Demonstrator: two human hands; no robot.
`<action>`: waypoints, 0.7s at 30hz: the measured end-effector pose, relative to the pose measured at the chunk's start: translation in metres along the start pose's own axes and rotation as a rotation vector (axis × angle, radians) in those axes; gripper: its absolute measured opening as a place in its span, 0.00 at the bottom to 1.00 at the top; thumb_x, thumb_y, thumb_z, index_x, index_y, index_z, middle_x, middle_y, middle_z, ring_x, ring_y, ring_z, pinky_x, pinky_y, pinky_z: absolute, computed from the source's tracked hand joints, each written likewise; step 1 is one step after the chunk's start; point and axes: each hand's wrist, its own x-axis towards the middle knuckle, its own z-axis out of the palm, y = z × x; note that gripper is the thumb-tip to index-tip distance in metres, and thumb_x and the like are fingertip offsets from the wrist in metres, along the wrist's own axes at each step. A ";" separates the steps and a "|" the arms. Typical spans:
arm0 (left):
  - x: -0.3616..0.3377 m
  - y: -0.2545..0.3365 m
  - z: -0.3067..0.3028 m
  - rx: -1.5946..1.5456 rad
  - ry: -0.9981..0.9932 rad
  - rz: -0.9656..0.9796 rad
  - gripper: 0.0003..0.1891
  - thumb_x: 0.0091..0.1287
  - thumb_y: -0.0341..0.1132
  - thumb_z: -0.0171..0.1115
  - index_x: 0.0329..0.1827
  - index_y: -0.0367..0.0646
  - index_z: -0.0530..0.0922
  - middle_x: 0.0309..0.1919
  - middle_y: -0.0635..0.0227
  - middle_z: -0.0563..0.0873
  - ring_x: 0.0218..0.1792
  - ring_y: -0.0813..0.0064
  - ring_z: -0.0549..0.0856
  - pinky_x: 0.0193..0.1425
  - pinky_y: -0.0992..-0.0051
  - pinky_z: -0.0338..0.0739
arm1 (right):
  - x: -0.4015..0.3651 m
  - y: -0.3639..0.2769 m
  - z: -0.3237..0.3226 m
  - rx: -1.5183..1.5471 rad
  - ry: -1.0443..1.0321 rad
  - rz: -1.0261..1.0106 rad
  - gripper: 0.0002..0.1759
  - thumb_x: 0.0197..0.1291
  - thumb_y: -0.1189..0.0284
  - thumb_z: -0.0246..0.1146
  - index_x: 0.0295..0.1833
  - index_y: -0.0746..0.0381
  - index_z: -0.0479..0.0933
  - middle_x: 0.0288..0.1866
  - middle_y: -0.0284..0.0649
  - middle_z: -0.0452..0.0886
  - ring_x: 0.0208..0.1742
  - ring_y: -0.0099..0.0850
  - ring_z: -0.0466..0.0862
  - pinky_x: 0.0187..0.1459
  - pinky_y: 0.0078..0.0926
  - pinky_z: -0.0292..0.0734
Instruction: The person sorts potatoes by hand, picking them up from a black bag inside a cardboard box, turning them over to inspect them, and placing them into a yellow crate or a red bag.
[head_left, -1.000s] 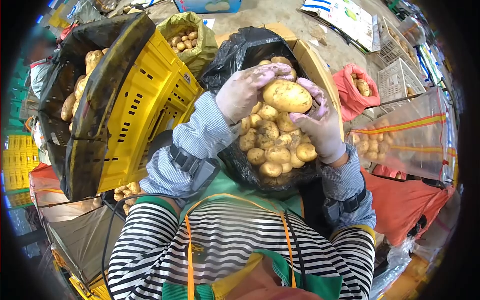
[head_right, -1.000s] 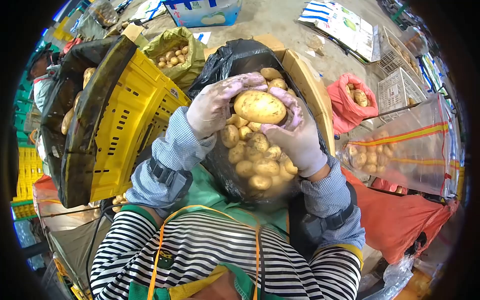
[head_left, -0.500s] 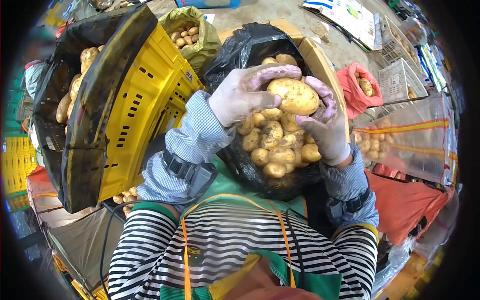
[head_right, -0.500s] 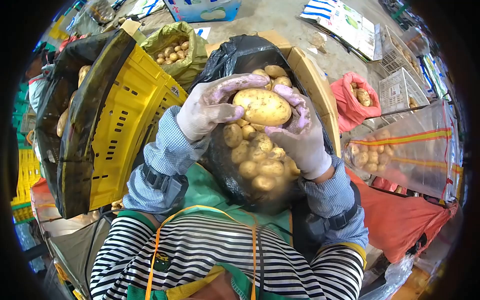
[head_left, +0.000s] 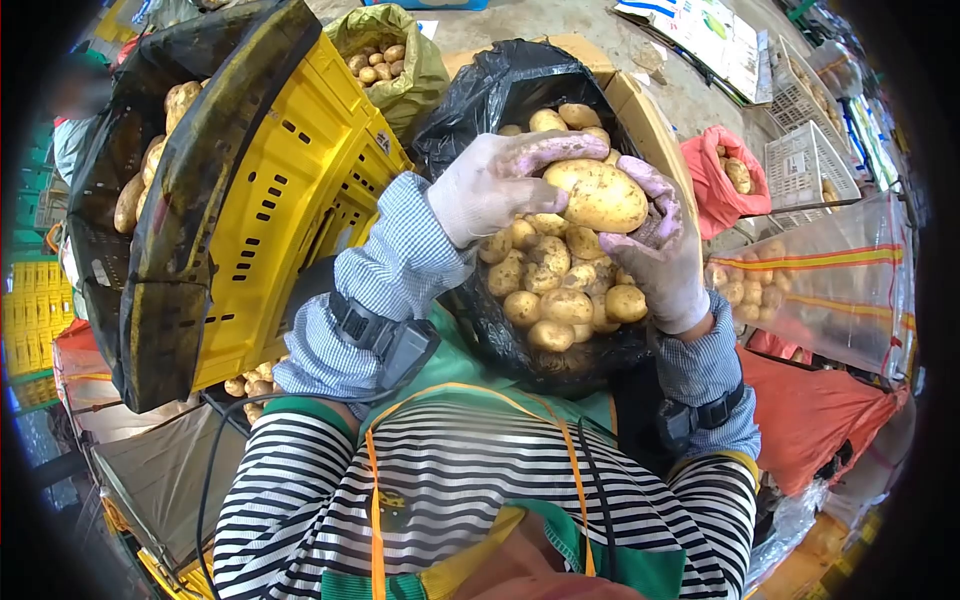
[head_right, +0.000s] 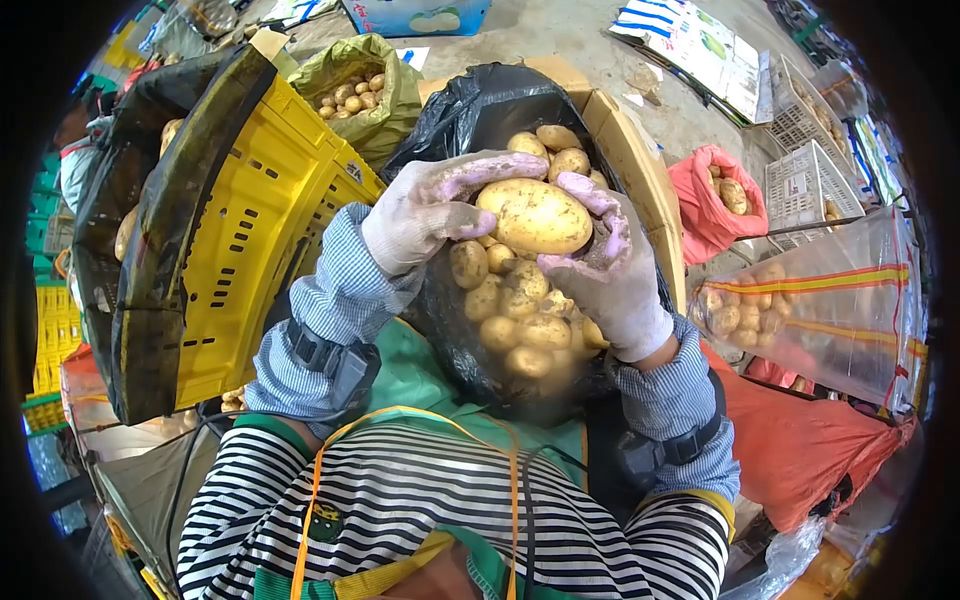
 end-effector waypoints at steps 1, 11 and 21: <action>0.000 0.000 0.001 -0.008 0.006 -0.008 0.30 0.60 0.38 0.71 0.64 0.35 0.76 0.63 0.58 0.79 0.65 0.66 0.77 0.71 0.68 0.70 | 0.000 -0.001 -0.001 -0.054 -0.007 -0.016 0.38 0.46 0.80 0.73 0.65 0.69 0.68 0.66 0.47 0.72 0.67 0.36 0.74 0.69 0.32 0.68; -0.002 -0.005 -0.004 0.078 -0.031 -0.022 0.29 0.63 0.42 0.69 0.65 0.34 0.76 0.63 0.58 0.80 0.65 0.67 0.77 0.70 0.68 0.70 | -0.003 0.003 0.001 -0.151 -0.038 -0.064 0.38 0.45 0.81 0.75 0.64 0.69 0.67 0.65 0.47 0.73 0.67 0.34 0.74 0.68 0.32 0.69; -0.004 0.001 -0.004 0.052 0.009 -0.056 0.29 0.62 0.39 0.70 0.64 0.34 0.76 0.62 0.58 0.80 0.65 0.66 0.77 0.71 0.69 0.69 | -0.005 0.002 0.007 0.072 -0.025 0.031 0.39 0.47 0.81 0.75 0.66 0.68 0.65 0.67 0.46 0.71 0.68 0.33 0.72 0.70 0.32 0.67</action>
